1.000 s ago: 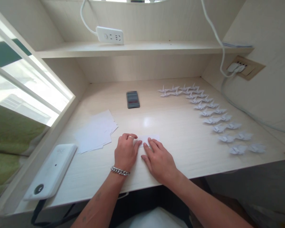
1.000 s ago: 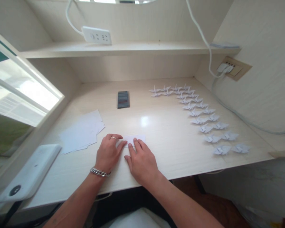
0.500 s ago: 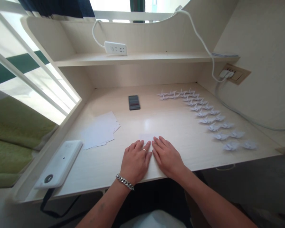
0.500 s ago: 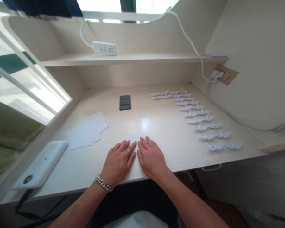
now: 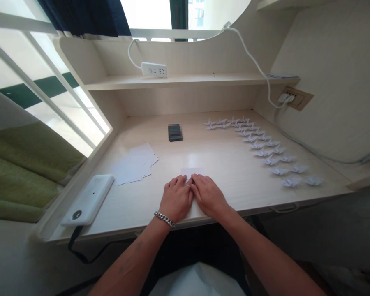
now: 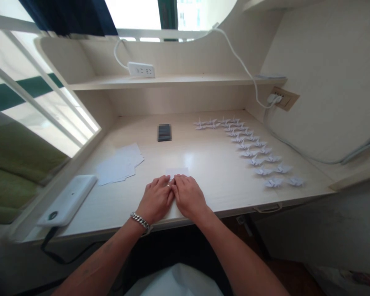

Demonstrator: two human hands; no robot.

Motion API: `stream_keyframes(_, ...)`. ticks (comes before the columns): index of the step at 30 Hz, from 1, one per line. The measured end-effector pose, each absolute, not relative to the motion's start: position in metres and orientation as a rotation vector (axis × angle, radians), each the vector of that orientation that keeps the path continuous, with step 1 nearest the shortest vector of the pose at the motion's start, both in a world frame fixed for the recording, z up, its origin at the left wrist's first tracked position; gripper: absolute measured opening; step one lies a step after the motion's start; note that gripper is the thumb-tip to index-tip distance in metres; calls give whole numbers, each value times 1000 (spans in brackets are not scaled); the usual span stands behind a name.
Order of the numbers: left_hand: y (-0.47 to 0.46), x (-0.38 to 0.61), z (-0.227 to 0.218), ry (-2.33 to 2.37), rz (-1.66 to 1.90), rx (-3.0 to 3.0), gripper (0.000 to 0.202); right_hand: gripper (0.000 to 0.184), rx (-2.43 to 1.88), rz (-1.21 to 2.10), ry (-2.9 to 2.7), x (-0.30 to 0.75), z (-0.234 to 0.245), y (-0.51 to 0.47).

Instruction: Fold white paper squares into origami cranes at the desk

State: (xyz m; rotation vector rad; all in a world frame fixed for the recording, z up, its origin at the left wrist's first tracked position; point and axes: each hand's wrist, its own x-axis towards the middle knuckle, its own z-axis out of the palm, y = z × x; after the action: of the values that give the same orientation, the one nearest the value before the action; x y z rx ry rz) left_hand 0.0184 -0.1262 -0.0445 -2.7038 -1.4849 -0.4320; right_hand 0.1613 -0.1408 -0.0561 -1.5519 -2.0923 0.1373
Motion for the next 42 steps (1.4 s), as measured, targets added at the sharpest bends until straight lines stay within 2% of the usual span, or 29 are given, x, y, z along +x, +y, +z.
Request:
stream_keyframes(20,-130,8,-51,-1497,-615,-2676,44,40,-1625,119,-2170,162,-57,-143)
stream_keyframes(26,-128,13,-46,-1352,-560,-2754,38,39,-1619,121,-2142,162,-55,-143)
stream_keyframes(38,-128,10,-47,-1408,-540,-2688,44,39,-1610,139,-2137,162,-53,-143)
stream_keyframes(42,-128,11,-41,-1325,-502,-2743,39,39,-1616,134,-2134,160,-54,-143)
